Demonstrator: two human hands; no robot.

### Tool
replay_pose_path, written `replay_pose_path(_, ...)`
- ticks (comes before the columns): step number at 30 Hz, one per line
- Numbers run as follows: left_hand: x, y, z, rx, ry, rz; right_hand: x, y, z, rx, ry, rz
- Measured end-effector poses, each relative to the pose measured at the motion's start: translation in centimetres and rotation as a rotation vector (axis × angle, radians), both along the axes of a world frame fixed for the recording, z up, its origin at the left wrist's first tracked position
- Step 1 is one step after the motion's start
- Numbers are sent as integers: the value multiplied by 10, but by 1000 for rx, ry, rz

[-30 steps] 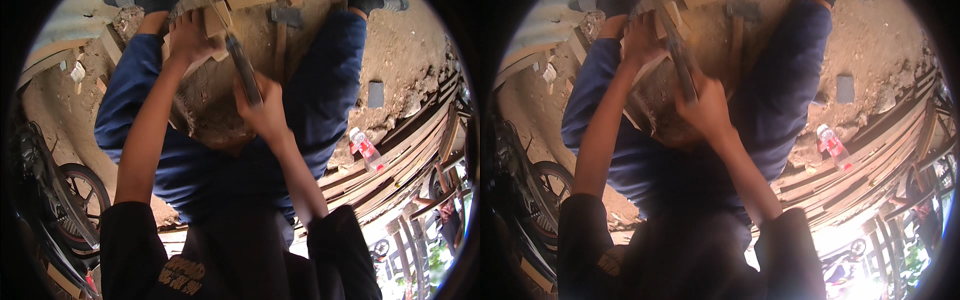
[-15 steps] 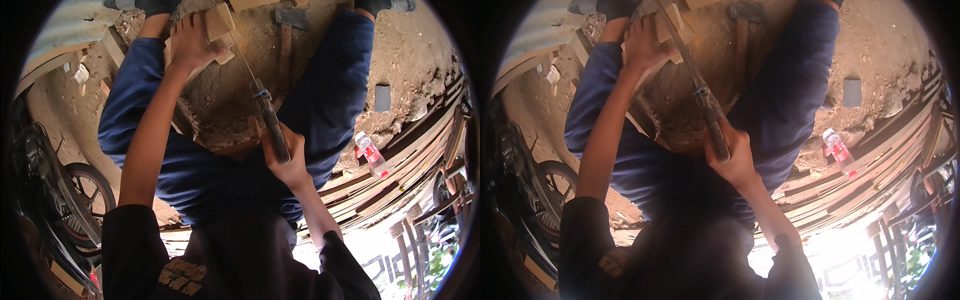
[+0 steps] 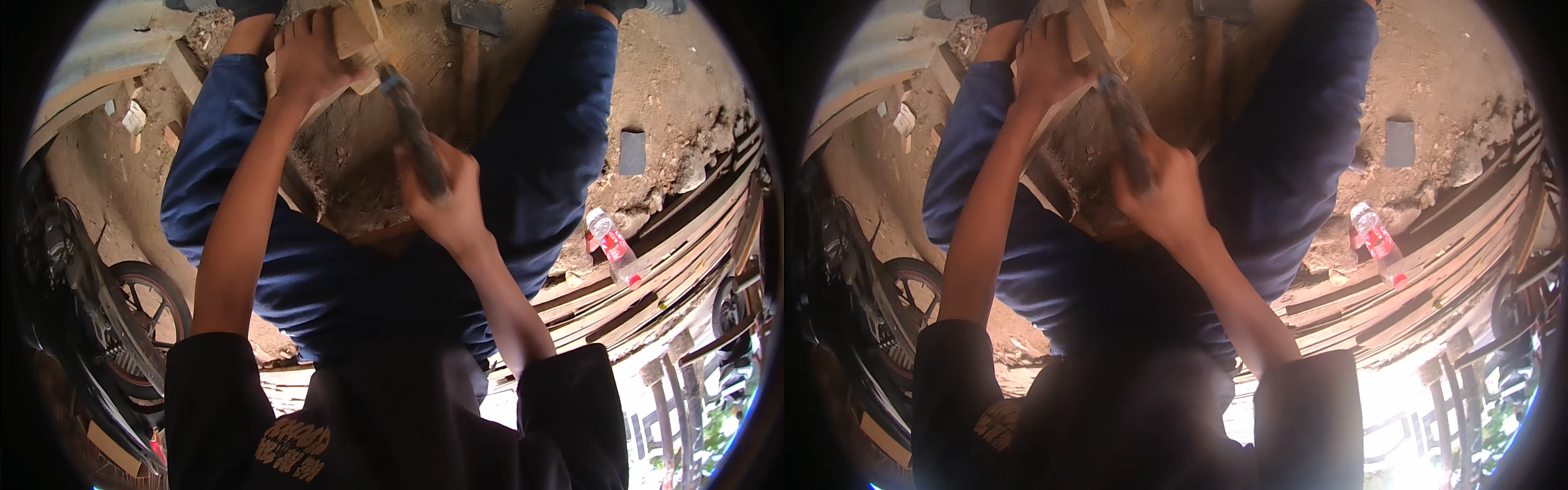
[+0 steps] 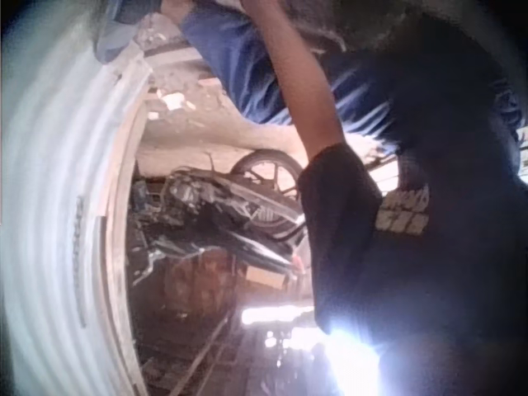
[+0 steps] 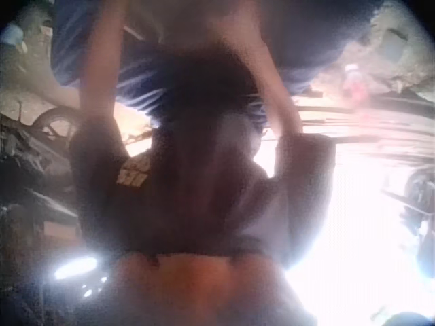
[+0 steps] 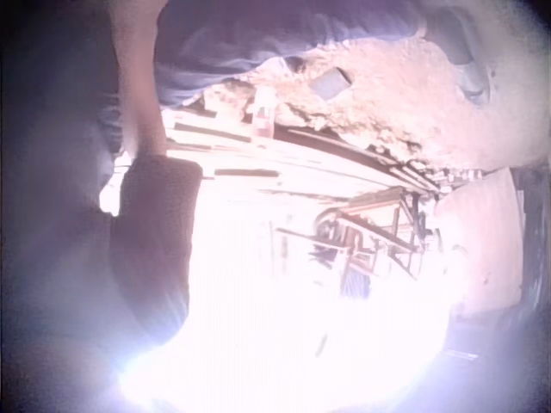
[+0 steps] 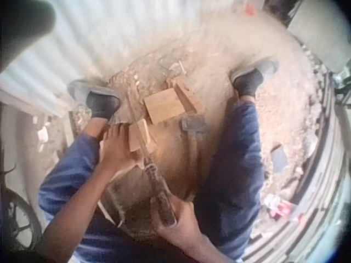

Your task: The person sits on the ground and uses a hand saw to cut a small piece of wood held between their legs. They repeatedly saw back and forth, adjusting the wood's position as needed.

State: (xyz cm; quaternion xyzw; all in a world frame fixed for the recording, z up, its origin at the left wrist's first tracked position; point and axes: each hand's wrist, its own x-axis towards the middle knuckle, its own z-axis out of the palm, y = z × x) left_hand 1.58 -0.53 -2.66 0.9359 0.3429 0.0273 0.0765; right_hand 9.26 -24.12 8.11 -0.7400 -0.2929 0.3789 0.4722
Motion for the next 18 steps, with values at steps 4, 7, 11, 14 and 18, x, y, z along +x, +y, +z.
replay_pose_path(4,0,-1,-6,-13,-45,-8,1,13,3,21,-86,-13)
replay_pose_path(7,0,2,-6,1,-7,-8,-12,-38,6,57,-22,-71)
replay_pose_path(11,-7,-3,-1,7,11,26,-4,-17,1,39,-36,5)
replay_pose_path(14,4,-4,-5,-19,-32,4,15,26,-1,6,-46,20)
replay_pose_path(18,-4,-2,-9,47,-73,-29,-9,-27,9,3,-11,-41)
